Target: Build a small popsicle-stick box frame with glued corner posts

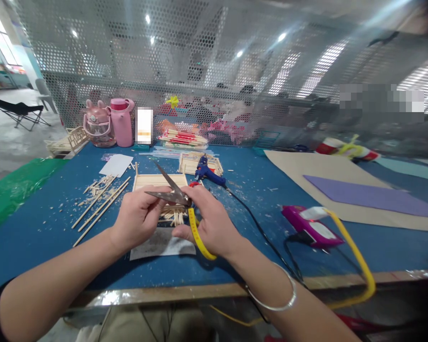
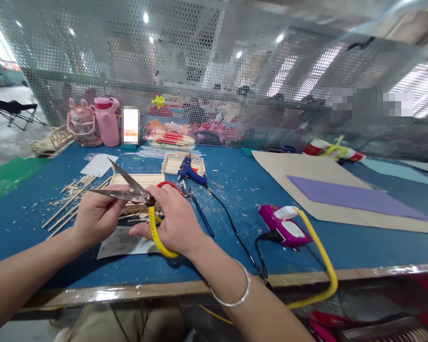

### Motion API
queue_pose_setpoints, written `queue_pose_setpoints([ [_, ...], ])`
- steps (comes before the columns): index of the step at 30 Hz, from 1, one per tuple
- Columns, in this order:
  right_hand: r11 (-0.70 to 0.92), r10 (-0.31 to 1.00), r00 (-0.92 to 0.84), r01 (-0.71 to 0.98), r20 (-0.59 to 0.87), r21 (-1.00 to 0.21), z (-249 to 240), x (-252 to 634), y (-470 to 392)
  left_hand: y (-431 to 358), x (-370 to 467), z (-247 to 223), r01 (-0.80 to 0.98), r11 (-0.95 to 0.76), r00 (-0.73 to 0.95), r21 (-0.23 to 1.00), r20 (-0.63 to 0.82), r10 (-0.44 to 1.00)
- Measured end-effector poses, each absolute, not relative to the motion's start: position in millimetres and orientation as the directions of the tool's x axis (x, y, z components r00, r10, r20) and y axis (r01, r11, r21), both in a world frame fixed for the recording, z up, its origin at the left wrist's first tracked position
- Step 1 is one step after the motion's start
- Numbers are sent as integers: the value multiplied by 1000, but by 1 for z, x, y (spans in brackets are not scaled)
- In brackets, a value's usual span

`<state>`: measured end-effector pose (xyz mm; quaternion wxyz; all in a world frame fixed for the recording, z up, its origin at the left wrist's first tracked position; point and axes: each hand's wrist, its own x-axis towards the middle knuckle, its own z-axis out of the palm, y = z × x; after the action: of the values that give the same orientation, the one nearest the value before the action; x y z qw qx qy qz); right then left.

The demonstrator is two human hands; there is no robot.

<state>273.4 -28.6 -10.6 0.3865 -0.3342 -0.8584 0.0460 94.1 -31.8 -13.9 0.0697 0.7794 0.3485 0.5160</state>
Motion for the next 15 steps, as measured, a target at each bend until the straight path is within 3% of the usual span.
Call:
queue_pose_setpoints([
  [10,734,637,-402,578,658,-357,-12,273,-28,-35,96,-10,510,-733,220,450,756,617],
  [12,650,691,-286,648,664,-398,-6,279,-31,-35,97,-10,483,-749,228,453,761,607],
  [15,389,782,-6,786,624,-480,1,304,-47,-35,96,-12,445,-765,227,466,767,600],
])
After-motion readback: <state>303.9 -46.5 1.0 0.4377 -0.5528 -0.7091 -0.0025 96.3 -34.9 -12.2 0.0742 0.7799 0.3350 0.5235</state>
